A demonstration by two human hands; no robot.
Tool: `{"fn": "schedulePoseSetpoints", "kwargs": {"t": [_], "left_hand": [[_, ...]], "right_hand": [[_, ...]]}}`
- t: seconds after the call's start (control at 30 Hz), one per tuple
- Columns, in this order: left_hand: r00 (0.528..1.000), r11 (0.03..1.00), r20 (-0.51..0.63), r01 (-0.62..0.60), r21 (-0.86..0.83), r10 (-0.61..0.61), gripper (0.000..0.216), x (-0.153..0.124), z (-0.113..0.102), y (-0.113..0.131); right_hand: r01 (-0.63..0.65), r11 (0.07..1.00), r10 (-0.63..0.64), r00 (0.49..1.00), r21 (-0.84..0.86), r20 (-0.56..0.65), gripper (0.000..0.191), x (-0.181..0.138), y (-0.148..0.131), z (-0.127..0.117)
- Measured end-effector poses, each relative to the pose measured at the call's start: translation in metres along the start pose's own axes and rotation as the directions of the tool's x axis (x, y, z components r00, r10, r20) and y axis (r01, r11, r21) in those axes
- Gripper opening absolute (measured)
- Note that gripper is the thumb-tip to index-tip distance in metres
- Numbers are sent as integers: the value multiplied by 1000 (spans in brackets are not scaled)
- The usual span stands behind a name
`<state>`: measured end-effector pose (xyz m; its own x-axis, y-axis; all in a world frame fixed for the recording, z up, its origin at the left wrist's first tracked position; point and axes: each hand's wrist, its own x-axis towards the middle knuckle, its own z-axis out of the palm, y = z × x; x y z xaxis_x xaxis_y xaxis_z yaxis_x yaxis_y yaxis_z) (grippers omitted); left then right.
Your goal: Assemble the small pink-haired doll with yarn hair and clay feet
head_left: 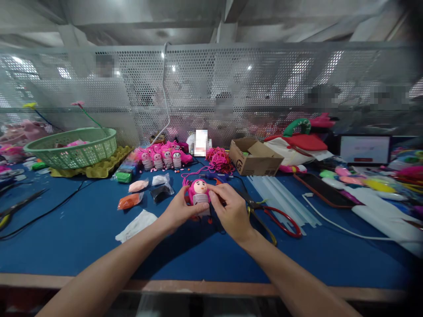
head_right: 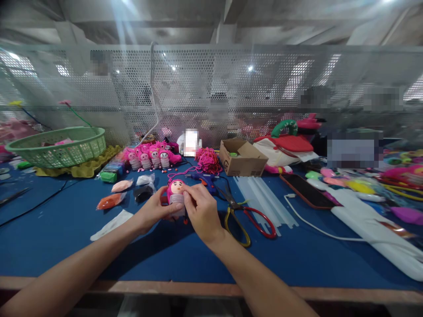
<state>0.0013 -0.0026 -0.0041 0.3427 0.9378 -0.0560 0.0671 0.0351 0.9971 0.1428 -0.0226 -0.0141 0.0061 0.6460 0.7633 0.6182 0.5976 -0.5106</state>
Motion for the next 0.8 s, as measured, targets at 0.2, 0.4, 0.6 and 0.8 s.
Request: {"fn": "schedulePoseSetpoints", "kwargs": {"t": [0.2,0.4,0.6,0.8], "left_hand": [[1000,1000,-13,-13,17,14,62,-1,0,1],[1000,1000,-7,10,5,-10,72,0,0,-1],[997,987,54,-54,-149,63,77,2,-1,-5],[994,968,55,-83,-235,98,72,2,1,-4]], "right_hand": [[41,999,-41,999,0,10,23,-1,-1,0],[-117,988,118,993,97,-4,14,1,0,-2],[-205,959,210,978,195,-7,8,1,-1,-3],[-180,968,183,983,178,-3,7,-1,-2,-2]]}}
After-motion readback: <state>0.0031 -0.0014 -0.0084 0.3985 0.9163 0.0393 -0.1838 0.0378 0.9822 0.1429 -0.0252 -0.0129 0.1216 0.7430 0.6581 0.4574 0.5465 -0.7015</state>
